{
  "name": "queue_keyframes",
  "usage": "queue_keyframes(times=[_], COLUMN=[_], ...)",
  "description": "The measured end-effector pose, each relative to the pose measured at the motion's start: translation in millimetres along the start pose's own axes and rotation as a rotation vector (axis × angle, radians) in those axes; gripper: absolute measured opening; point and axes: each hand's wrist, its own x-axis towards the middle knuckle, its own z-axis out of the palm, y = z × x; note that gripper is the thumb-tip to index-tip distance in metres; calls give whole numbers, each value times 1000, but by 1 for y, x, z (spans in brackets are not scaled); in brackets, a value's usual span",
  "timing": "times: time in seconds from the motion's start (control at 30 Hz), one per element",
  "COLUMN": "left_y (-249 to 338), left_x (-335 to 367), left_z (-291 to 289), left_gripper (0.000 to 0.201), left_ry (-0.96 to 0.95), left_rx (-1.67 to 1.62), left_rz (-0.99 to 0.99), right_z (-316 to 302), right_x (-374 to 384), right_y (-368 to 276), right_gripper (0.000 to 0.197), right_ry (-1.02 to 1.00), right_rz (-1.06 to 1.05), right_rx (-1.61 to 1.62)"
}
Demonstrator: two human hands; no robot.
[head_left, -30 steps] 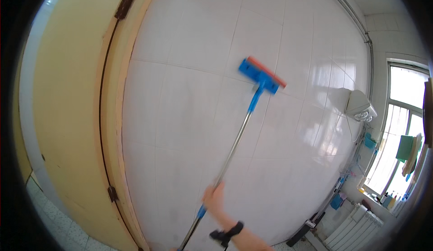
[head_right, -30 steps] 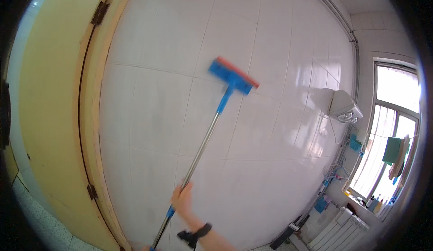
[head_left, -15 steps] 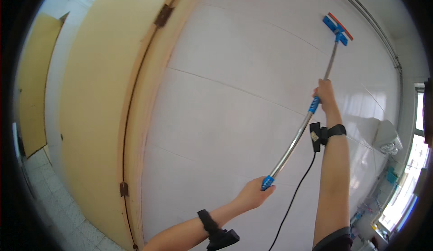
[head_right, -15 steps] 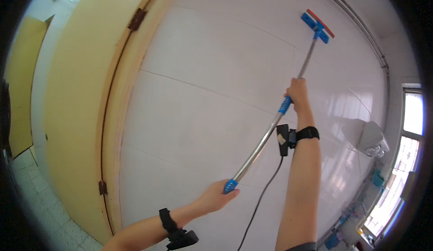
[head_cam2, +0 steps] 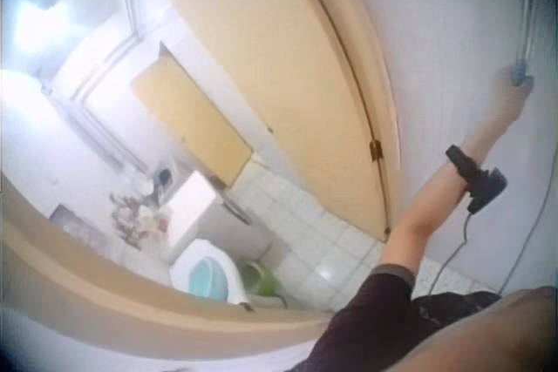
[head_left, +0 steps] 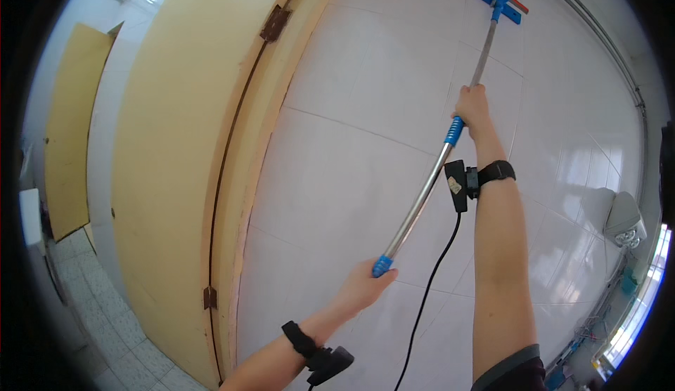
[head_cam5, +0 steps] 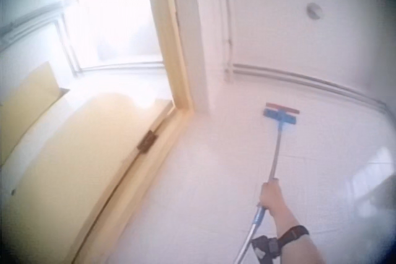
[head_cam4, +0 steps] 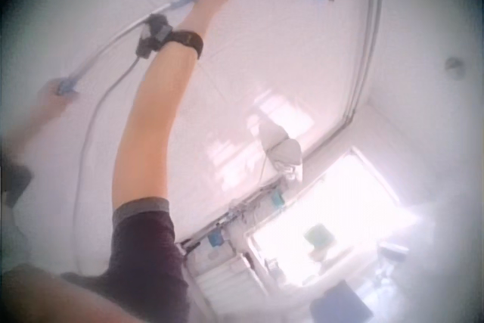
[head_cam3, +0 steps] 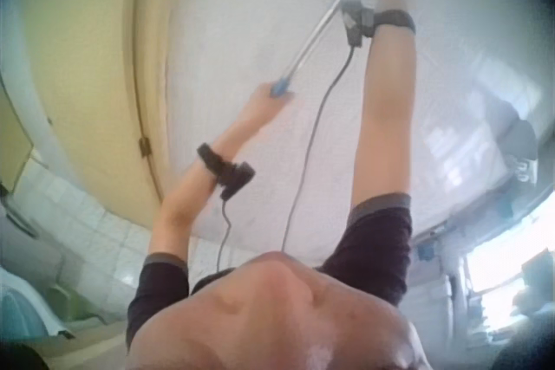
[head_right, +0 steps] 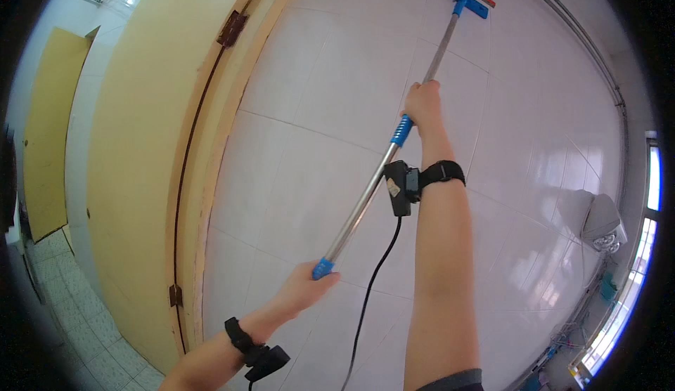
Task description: Wiping bathroom tile walls using a long-handled squeegee.
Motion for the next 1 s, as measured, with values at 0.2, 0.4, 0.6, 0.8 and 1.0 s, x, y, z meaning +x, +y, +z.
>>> queue_keyframes(times=[0.2, 0.4, 0.6, 0.8, 1.0], left_y=[-44, -183, -341, -337, -299], left_x=[-40, -130, -312, -466, -392], left_z=[-13, -47, -98, -132, -124], left_gripper=[29, 32, 34, 38, 35], left_ry=[-74, -89, -136, -267, -227], left_rx=[39, 118, 207, 337, 513], left_rz=[-147, -461, -804, -815, -626], right_z=[29, 78, 108, 110, 118], right_x=[-53, -226, -454, -610, -544], right_y=[36, 90, 81, 71, 86], right_gripper=[28, 30, 36, 35, 31], right_ry=[19, -82, -163, -326, -61], right_rz=[21, 157, 350, 619, 202], right_rx=[-99, -87, -115, -47, -13])
